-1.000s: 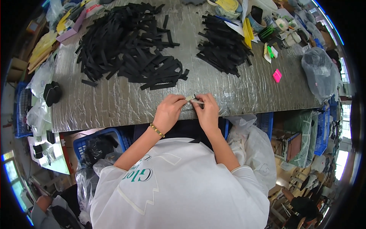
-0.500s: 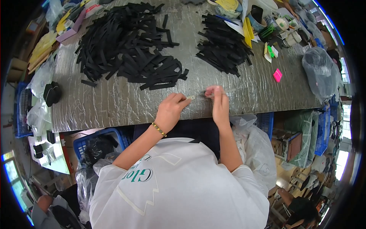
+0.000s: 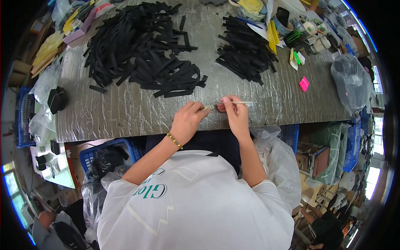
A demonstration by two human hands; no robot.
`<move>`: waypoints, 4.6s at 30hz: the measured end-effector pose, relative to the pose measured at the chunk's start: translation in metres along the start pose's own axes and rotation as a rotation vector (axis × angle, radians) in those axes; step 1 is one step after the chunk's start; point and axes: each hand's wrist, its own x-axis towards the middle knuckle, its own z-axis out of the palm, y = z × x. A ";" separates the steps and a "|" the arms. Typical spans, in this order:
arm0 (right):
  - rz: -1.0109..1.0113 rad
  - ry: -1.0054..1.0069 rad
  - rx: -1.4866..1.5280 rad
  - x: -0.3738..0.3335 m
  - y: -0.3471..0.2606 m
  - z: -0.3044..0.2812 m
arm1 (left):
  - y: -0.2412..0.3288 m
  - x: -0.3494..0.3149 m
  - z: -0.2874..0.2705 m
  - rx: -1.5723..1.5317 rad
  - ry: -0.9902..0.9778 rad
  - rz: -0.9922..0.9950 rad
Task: Organizing small black shoe components and applying adhesive labels to them in a manufacturing facility.
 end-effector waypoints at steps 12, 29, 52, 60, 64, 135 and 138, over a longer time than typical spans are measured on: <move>-0.145 -0.044 -0.368 -0.007 -0.004 0.001 | 0.002 -0.001 0.001 -0.002 0.023 -0.019; -0.195 -0.073 -0.415 -0.013 -0.015 0.009 | -0.001 -0.004 0.003 -0.120 0.064 -0.132; -0.430 -0.349 -0.777 0.007 -0.012 0.000 | -0.006 -0.003 -0.006 -0.253 0.096 -0.107; -0.511 -0.229 -0.626 0.002 -0.019 0.006 | -0.025 -0.005 -0.031 -0.233 0.203 -0.134; -0.594 -0.283 -0.874 0.000 -0.006 -0.014 | -0.039 -0.009 -0.051 -0.189 0.313 -0.207; -0.173 -0.077 -0.388 0.000 0.001 0.010 | -0.014 -0.006 -0.006 -0.080 0.015 -0.037; -0.111 -0.040 -0.326 -0.002 0.000 0.012 | -0.014 -0.006 -0.006 -0.078 0.014 -0.043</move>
